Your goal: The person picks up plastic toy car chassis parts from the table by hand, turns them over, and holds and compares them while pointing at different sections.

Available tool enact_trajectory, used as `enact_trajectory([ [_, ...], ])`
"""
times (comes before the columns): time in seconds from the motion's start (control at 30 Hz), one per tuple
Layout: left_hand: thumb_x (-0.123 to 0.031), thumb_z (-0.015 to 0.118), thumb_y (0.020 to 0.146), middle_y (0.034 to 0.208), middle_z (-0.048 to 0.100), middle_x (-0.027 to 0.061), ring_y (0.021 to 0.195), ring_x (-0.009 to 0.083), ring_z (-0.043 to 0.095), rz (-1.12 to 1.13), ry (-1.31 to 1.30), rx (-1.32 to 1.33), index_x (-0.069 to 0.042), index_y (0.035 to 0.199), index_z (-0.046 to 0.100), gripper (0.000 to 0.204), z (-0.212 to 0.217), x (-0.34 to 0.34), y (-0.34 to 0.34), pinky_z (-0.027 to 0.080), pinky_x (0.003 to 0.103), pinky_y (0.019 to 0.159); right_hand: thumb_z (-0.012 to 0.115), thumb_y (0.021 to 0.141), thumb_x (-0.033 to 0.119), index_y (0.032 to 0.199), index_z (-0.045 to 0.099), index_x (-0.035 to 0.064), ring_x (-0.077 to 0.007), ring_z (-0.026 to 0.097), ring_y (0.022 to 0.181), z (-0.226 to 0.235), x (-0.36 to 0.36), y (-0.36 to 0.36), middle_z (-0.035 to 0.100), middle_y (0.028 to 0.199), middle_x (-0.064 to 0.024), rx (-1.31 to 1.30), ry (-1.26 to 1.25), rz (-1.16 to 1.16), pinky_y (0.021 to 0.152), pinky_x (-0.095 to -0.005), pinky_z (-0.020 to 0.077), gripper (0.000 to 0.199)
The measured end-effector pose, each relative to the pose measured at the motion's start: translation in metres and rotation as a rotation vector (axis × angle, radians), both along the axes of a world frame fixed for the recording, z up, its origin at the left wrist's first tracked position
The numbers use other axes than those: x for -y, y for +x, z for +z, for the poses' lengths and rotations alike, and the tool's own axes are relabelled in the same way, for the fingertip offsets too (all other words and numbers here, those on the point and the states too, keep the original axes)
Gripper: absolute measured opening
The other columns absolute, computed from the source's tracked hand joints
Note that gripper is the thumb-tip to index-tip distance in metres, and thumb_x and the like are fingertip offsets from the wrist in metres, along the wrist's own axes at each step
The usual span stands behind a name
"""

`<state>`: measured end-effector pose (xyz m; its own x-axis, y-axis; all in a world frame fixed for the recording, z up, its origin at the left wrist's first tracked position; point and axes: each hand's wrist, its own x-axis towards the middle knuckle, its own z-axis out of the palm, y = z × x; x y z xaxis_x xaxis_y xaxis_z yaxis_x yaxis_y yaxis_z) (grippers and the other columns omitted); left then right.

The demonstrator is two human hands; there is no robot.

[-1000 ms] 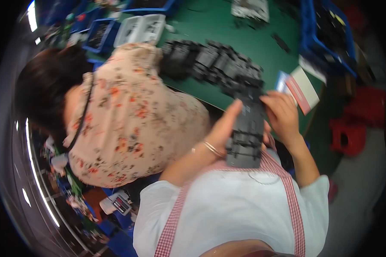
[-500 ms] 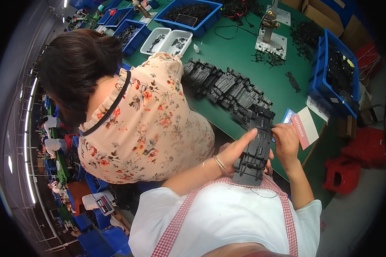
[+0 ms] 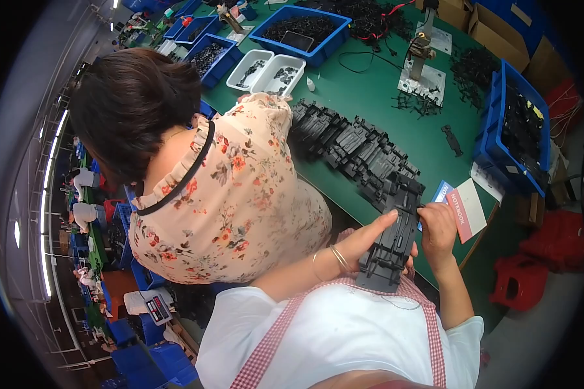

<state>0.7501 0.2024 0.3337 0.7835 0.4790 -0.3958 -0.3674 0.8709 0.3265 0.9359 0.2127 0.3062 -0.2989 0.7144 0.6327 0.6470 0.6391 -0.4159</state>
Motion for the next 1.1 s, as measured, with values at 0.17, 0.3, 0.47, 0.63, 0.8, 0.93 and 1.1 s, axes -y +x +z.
enact_trajectory([
  [0.17,-0.055,0.031,0.092,0.089,0.06,0.0133,0.075,0.0231,0.064,-0.012,-0.05,0.007,-0.001,0.103,0.051,0.059,-0.002,-0.005,0.001,0.055,0.034,0.068,0.061,0.065,-0.003,0.088,0.054,0.0017,-0.0287,0.057,0.074,-0.006,-0.004,0.001,0.055,0.076,-0.0106,-0.02,-0.025,0.003,0.069,-0.0392,0.0463,0.024],
  [0.3,-0.054,0.03,0.092,0.088,0.061,0.0137,0.073,0.0237,0.064,0.0,-0.056,-0.006,-0.001,0.102,0.051,0.059,0.0,-0.014,0.002,0.055,0.034,0.067,0.06,0.065,-0.003,0.09,0.053,0.002,-0.0288,0.057,0.074,-0.015,-0.013,0.004,0.056,0.077,-0.0107,-0.059,0.001,0.026,0.068,-0.0397,0.0467,0.026],
  [0.47,-0.053,0.031,0.092,0.086,0.061,0.0142,0.072,0.0244,0.064,0.036,-0.056,-0.04,0.0,0.102,0.051,0.058,-0.001,-0.027,0.002,0.055,0.034,0.066,0.061,0.064,-0.004,0.092,0.052,0.0028,-0.0285,0.058,0.075,-0.016,-0.024,0.002,0.056,0.079,-0.0104,-0.034,0.01,0.03,0.069,-0.0396,0.0469,0.031],
  [0.63,-0.052,0.031,0.093,0.086,0.061,0.0142,0.072,0.0246,0.064,0.039,-0.075,-0.021,0.0,0.102,0.05,0.056,-0.008,-0.032,0.004,0.054,0.035,0.067,0.062,0.063,-0.004,0.094,0.053,0.0026,-0.0286,0.058,0.075,-0.019,-0.032,0.002,0.057,0.08,-0.0105,-0.012,-0.002,0.023,0.069,-0.0394,0.0468,0.033],
  [0.8,-0.051,0.031,0.093,0.086,0.061,0.0143,0.072,0.0247,0.064,0.061,-0.088,-0.014,0.0,0.102,0.05,0.055,-0.008,-0.028,0.005,0.054,0.035,0.067,0.062,0.064,-0.004,0.094,0.054,0.0021,-0.0287,0.058,0.075,-0.022,-0.032,0.004,0.058,0.08,-0.0108,-0.035,-0.011,0.046,0.069,-0.0394,0.0467,0.032],
  [0.93,-0.051,0.031,0.093,0.086,0.061,0.0146,0.073,0.0251,0.064,0.05,-0.099,-0.011,0.0,0.102,0.05,0.055,-0.008,-0.028,0.006,0.054,0.035,0.068,0.063,0.065,-0.003,0.091,0.055,0.0015,-0.0294,0.058,0.076,-0.023,-0.034,0.008,0.057,0.08,-0.0118,-0.038,-0.005,0.049,0.069,-0.0399,0.047,0.028],
  [1.1,-0.057,0.034,0.09,0.089,0.062,0.0172,0.074,0.0278,0.064,-0.001,-0.232,0.076,0.004,0.106,0.052,0.065,-0.018,-0.041,0.008,0.055,0.037,0.069,0.063,0.07,-0.001,0.086,0.058,0.0026,-0.0311,0.058,0.074,-0.035,-0.042,0.013,0.058,0.078,-0.0128,-0.036,0.014,0.0,0.068,-0.0395,0.0478,0.017],
])
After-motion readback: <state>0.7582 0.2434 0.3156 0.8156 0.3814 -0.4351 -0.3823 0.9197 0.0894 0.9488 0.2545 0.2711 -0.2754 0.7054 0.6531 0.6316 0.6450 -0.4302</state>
